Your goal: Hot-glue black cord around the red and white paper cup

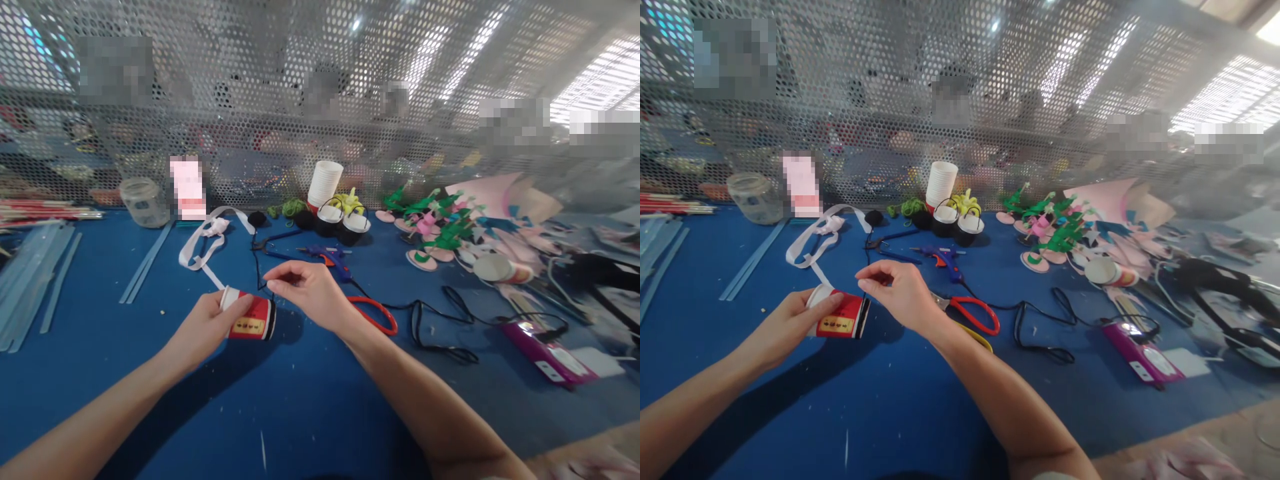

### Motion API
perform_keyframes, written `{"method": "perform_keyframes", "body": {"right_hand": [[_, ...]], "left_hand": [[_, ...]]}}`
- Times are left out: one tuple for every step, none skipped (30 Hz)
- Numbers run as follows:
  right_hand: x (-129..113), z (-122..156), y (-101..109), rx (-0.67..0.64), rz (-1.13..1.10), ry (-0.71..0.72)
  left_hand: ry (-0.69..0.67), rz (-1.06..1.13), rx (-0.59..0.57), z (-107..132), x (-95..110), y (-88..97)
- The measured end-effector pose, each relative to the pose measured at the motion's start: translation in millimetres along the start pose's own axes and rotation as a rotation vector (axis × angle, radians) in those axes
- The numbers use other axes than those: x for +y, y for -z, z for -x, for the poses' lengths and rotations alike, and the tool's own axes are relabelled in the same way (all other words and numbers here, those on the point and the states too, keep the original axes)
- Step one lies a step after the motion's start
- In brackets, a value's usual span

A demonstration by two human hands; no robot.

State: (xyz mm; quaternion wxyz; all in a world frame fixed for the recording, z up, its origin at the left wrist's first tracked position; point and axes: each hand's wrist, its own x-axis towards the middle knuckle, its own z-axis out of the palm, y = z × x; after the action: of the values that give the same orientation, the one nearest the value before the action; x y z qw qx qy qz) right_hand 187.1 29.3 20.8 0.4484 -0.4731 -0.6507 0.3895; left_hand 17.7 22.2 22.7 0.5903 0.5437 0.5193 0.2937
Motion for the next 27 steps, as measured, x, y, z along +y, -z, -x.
{"method": "perform_keyframes", "body": {"right_hand": [[0.9,-0.5,-0.4,-0.002,-0.005,-0.004],[1.6,-0.9,-0.7,-0.004,-0.009,-0.01],[2.1,-1.3,-1.1,-0.005,-0.012,-0.017],[2.3,-1.6,-1.3,-0.007,-0.015,-0.026],[2.3,-1.8,-1.5,-0.009,-0.018,-0.038],[2.3,-2.0,-1.6,-0.011,-0.023,-0.049],[2.2,-2.2,-1.7,-0.014,-0.031,-0.059],[2.3,-2.3,-1.8,-0.016,-0.041,-0.069],[2.6,-2.4,-1.8,-0.02,-0.052,-0.077],[3.0,-2.6,-2.0,-0.025,-0.066,-0.084],[3.7,-2.8,-2.1,-0.029,-0.081,-0.09],[4.4,-3.0,-2.3,-0.032,-0.096,-0.098],[5.1,-3.2,-2.6,-0.032,-0.111,-0.107],[5.8,-3.3,-3.0,-0.033,-0.125,-0.118],[6.2,-3.4,-3.3,-0.034,-0.138,-0.129],[6.4,-3.4,-3.7,-0.034,-0.149,-0.139],[6.4,-3.4,-4.0,-0.037,-0.158,-0.147],[6.3,-3.3,-4.2,-0.042,-0.164,-0.154],[6.2,-3.2,-4.4,-0.046,-0.168,-0.159],[6.1,-3.2,-4.6,-0.049,-0.171,-0.164],[6.1,-3.2,-4.6,-0.049,-0.174,-0.168],[6.2,-3.3,-4.7,-0.05,-0.176,-0.173],[6.4,-3.4,-4.7,-0.05,-0.178,-0.178],[6.8,-3.5,-4.6,-0.048,-0.18,-0.182],[7.1,-3.6,-4.6,-0.047,-0.182,-0.184],[7.4,-3.7,-4.6,-0.045,-0.184,-0.184],[7.6,-3.6,-4.7,-0.044,-0.185,-0.184]], "left_hand": [[-0.006,-0.005,-0.003,0.7,0.0,-0.1],[-0.015,-0.016,-0.002,1.4,0.2,-0.3],[-0.026,-0.03,0.003,2.1,0.5,-0.5],[-0.037,-0.047,0.011,2.6,1.1,-0.7],[-0.047,-0.065,0.02,3.2,1.7,-1.0],[-0.056,-0.082,0.027,3.7,2.5,-1.3],[-0.066,-0.095,0.035,4.2,3.4,-1.6],[-0.075,-0.104,0.04,4.7,4.3,-1.9],[-0.086,-0.11,0.045,5.4,5.1,-2.1],[-0.098,-0.115,0.049,6.1,5.8,-2.1],[-0.109,-0.118,0.053,7.0,6.3,-2.1],[-0.117,-0.122,0.055,7.8,6.6,-2.0],[-0.123,-0.125,0.056,8.7,6.7,-1.8],[-0.126,-0.125,0.053,9.5,6.5,-1.5],[-0.128,-0.123,0.049,10.2,6.1,-1.3],[-0.129,-0.118,0.041,10.7,5.6,-1.0],[-0.132,-0.111,0.037,11.1,4.9,-0.9],[-0.134,-0.105,0.036,11.4,4.2,-0.7],[-0.138,-0.102,0.039,11.6,3.5,-0.7],[-0.141,-0.102,0.042,11.8,2.9,-0.7],[-0.146,-0.104,0.047,12.1,2.4,-0.7],[-0.151,-0.106,0.052,12.3,2.1,-0.6],[-0.155,-0.107,0.056,12.4,2.0,-0.5],[-0.158,-0.105,0.058,12.6,1.9,-0.4],[-0.161,-0.101,0.06,12.6,2.0,-0.2],[-0.164,-0.096,0.062,12.5,2.1,-0.1],[-0.165,-0.091,0.064,12.3,2.1,0.1]]}}
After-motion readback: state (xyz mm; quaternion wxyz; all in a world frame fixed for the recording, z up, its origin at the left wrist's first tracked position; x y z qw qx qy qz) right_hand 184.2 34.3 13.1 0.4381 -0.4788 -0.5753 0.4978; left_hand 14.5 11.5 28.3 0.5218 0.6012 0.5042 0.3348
